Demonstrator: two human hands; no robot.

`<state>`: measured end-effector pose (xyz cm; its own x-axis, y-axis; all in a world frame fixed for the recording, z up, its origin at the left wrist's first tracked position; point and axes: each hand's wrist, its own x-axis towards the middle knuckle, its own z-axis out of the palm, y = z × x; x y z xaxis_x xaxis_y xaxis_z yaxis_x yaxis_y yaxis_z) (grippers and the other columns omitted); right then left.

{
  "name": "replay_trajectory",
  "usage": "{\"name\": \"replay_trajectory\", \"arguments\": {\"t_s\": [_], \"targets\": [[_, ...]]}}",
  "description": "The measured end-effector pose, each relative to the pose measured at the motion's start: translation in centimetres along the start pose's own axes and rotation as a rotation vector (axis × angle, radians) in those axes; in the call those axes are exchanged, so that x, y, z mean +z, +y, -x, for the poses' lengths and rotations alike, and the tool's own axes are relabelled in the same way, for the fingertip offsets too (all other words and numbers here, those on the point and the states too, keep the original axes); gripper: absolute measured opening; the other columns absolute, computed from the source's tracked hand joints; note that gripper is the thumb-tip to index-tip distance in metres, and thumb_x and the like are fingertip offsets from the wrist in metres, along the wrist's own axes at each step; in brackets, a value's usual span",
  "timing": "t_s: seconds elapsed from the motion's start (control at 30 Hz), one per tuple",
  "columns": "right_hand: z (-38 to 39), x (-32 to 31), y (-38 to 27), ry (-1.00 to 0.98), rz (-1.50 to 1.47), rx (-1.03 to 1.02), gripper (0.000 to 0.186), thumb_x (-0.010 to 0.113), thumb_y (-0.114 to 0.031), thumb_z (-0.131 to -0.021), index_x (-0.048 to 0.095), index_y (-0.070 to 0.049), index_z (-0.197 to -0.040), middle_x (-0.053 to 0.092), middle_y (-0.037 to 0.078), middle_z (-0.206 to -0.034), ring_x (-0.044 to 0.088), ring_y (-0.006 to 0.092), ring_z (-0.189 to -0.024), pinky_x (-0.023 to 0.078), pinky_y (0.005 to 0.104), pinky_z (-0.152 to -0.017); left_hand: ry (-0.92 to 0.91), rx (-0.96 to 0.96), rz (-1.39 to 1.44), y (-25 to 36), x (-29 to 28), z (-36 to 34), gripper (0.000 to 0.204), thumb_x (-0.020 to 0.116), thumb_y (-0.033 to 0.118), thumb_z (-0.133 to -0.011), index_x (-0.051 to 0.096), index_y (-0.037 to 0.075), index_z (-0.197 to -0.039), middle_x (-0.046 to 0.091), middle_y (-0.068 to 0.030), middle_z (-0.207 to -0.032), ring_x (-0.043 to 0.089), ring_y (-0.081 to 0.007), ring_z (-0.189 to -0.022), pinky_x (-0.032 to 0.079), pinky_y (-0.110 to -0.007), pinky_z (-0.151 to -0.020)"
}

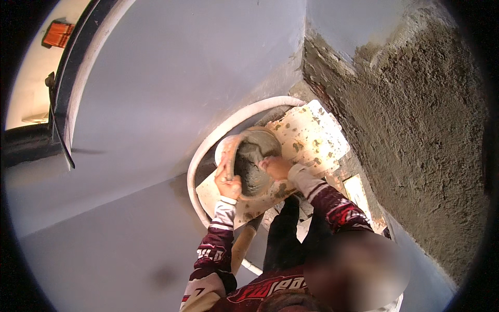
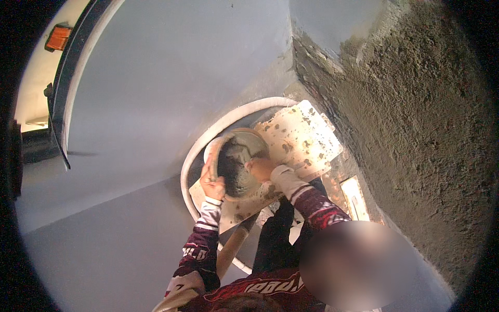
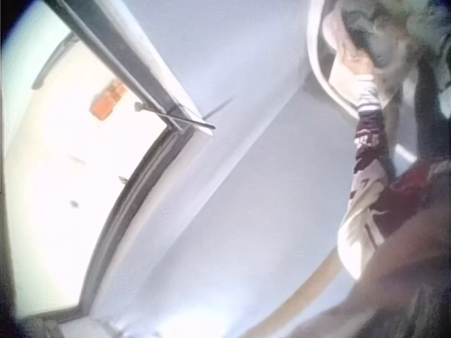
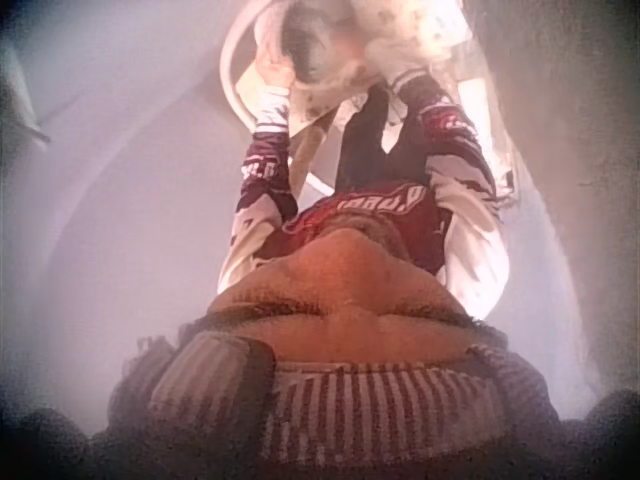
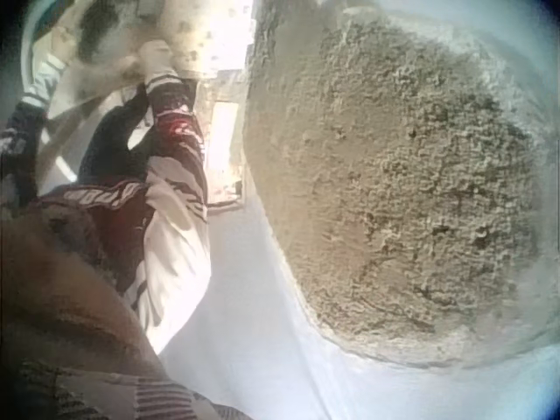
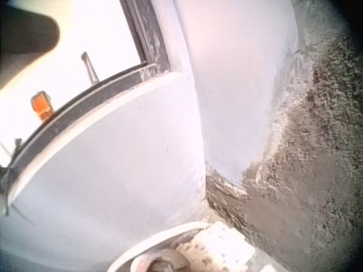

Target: The person scoops wet cement from a bucket with a trowel and applies it to a wall corner, smoothing the surface repeatedly. The person works on a small section of the wall, repeatedly adding and smoothing cement.

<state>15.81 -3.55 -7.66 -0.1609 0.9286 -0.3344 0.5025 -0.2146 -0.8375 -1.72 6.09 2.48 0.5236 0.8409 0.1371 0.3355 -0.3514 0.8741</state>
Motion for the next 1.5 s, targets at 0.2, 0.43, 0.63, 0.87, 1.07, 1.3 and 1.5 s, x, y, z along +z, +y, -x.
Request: {"name": "replay_trajectory", "arguments": {"t_s": [0.2, 0.43, 0.63, 0.87, 1.07, 1.3, 1.5], "targets": [[6.9, -1.6, -2.1, -0.012, 0.605, 0.202, 0.022, 0.053, -0.016, -0.091, 0.067, -0.007, -0.105, 0.069, 0.011, -0.082, 0.068, 0.0325, -0.073, 0.053, 0.0474, -0.064, -0.012, 0.032, -0.020, -0.3, 0.2, 0.6, 0.054, 0.048, -0.007, -0.060, 0.064, -0.009, -0.112, 0.053, -0.0225, -0.138, 0.043, -0.0356, -0.136, 0.028, -0.040, -0.115], [5.5, 1.7, -1.5, 0.246, 0.714, 0.202, 0.034, 0.049, -0.015, -0.093, 0.057, 0.001, -0.122, 0.068, 0.023, -0.101, 0.069, 0.0353, -0.087, 0.055, 0.0467, -0.074, -0.050, 0.100, 0.012, 0.7, 1.5, 1.0, 0.038, 0.044, -0.008, -0.064, 0.067, -0.008, -0.094, 0.059, -0.0181, -0.133, 0.043, -0.0374, -0.136, 0.030, -0.042, -0.113], [5.5, 7.4, -1.0, 0.316, 0.122, -0.124, 0.045, 0.055, -0.029, -0.092, 0.056, -0.005, -0.130, 0.069, 0.019, -0.090, 0.066, 0.0366, -0.074, 0.054, 0.0459, -0.071, -0.060, 0.133, -0.022, -1.0, 0.4, 1.1, 0.035, 0.046, -0.009, -0.063, 0.067, -0.007, -0.091, 0.058, -0.0194, -0.133, 0.042, -0.0382, -0.137, 0.032, -0.042, -0.112], [8.4, 8.3, 0.1, 0.420, -0.295, -0.080, 0.048, 0.061, -0.040, -0.091, 0.061, -0.005, -0.123, 0.069, 0.021, -0.092, 0.066, 0.0387, -0.080, 0.052, 0.0434, -0.074, -0.078, 0.057, -0.044, 0.6, 1.0, 1.2, 0.045, 0.047, -0.006, -0.063, 0.069, -0.007, -0.102, 0.056, -0.0200, -0.135, 0.042, -0.0362, -0.137, 0.030, -0.041, -0.113], [11.5, 6.5, 2.7, 0.359, -0.107, 0.075, 0.051, 0.060, -0.044, -0.091, 0.061, -0.007, -0.125, 0.067, 0.022, -0.088, 0.066, 0.0375, -0.081, 0.052, 0.0444, -0.073, 0.045, 0.016, -0.031, -0.7, 0.7, 0.6, 0.055, 0.049, -0.002, -0.064, 0.064, -0.009, -0.116, 0.054, -0.0229, -0.136, 0.047, -0.0347, -0.133, 0.032, -0.038, -0.111], [12.8, 4.7, 4.5, 0.342, 0.057, 0.099, 0.051, 0.061, -0.044, -0.091, 0.059, -0.009, -0.130, 0.066, 0.021, -0.076, 0.065, 0.0357, -0.069, 0.051, 0.0443, -0.063, 0.040, -0.003, -0.079, 1.4, 3.7, 0.6, 0.050, 0.049, -0.005, -0.062, 0.067, -0.008, -0.108, 0.056, -0.0189, -0.136, 0.043, -0.0364, -0.136, 0.028, -0.043, -0.114], [15.2, 2.7, 6.4, 0.464, -0.181, 0.183, 0.052, 0.067, -0.040, -0.089, 0.060, -0.008, -0.129, 0.066, 0.019, -0.075, 0.065, 0.0284, -0.065, 0.051, 0.0389, -0.064, 0.103, -0.024, -0.064, 2.0, 5.0, -0.2, 0.059, 0.047, -0.007, -0.060, 0.067, -0.006, -0.115, 0.056, -0.0164, -0.137, 0.041, -0.0349, -0.138, 0.026, -0.040, -0.115]]}}
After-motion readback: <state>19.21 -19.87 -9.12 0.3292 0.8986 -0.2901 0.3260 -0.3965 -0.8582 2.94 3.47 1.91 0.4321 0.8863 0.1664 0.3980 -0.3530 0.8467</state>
